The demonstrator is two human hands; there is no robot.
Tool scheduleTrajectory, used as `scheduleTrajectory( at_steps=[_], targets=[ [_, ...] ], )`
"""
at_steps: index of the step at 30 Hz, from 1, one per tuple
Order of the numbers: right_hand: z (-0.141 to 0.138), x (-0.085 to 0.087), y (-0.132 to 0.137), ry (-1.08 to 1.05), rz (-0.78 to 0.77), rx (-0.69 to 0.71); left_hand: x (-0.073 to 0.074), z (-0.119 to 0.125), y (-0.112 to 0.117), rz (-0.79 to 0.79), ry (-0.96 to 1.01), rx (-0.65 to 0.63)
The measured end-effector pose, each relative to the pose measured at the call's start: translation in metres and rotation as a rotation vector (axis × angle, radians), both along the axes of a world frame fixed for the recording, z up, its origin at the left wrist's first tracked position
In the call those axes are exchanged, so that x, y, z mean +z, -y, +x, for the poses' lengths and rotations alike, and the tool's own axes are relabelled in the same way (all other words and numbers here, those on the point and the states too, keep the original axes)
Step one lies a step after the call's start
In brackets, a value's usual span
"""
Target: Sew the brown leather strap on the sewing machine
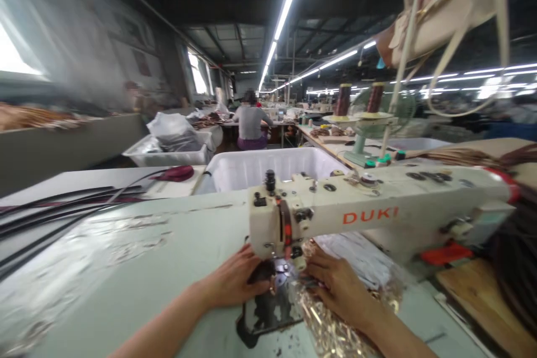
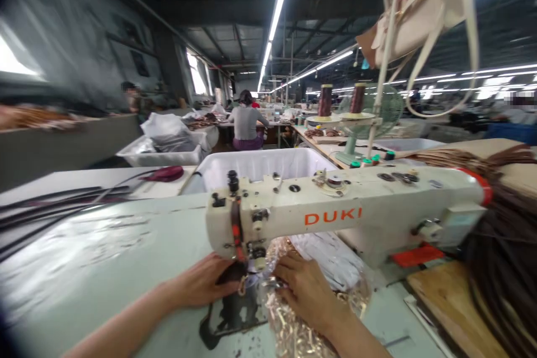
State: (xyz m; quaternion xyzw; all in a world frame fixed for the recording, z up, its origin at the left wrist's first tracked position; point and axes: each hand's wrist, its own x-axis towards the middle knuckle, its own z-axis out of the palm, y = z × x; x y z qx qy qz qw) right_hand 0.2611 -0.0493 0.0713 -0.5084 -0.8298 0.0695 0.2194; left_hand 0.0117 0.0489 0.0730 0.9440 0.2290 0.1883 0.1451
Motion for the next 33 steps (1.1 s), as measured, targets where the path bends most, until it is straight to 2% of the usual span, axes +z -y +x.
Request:
scheduleTrajectory(
  at_steps=[2, 4, 7, 10, 12, 14, 17, 19, 24, 26, 28, 30, 33],
  targets=[
    [0.003, -0.005, 0.001, 0.029, 0.015, -0.015, 0.006, 0.004, 0.003, 0.036, -0.072, -0.064],
    [0.009, -0.012, -0.003, 0.073, 0.039, -0.014, 0.006, 0.005, 0.002, 0.057, -0.133, -0.077],
    [0.016, -0.018, -0.004, 0.083, 0.073, 0.034, 0.004, 0.0, 0.007, 0.03, -0.155, -0.017],
    [0.011, -0.01, 0.02, 0.006, 0.134, -0.011, 0.004, -0.012, 0.032, -0.065, -0.035, 0.069],
    [-0.005, 0.001, 0.042, -0.079, 0.163, -0.069, 0.005, -0.023, 0.05, -0.189, 0.091, 0.116],
    [-0.028, 0.012, 0.059, -0.123, 0.172, -0.065, 0.006, -0.034, 0.065, -0.352, 0.228, 0.174],
    [-0.062, 0.024, 0.07, -0.161, 0.193, -0.084, 0.004, -0.043, 0.086, -0.658, 0.374, 0.146],
    [-0.078, 0.029, 0.071, -0.156, 0.193, -0.074, 0.0, -0.043, 0.1, -0.805, 0.451, 0.148],
    [-0.095, 0.029, 0.07, -0.16, 0.159, -0.047, -0.006, -0.038, 0.127, -0.947, 0.547, 0.248],
    [-0.095, 0.027, 0.07, -0.157, 0.163, -0.031, -0.002, -0.047, 0.126, -0.937, 0.581, 0.317],
    [-0.089, 0.023, 0.073, -0.167, 0.193, -0.031, 0.01, -0.074, 0.116, -0.869, 0.65, 0.44],
    [-0.075, 0.015, 0.075, -0.197, 0.234, -0.064, 0.031, -0.12, 0.104, -0.722, 0.765, 0.651],
    [-0.038, -0.007, 0.077, -0.214, 0.273, -0.126, 0.073, -0.192, 0.099, -0.338, 0.977, 1.062]
  ],
)
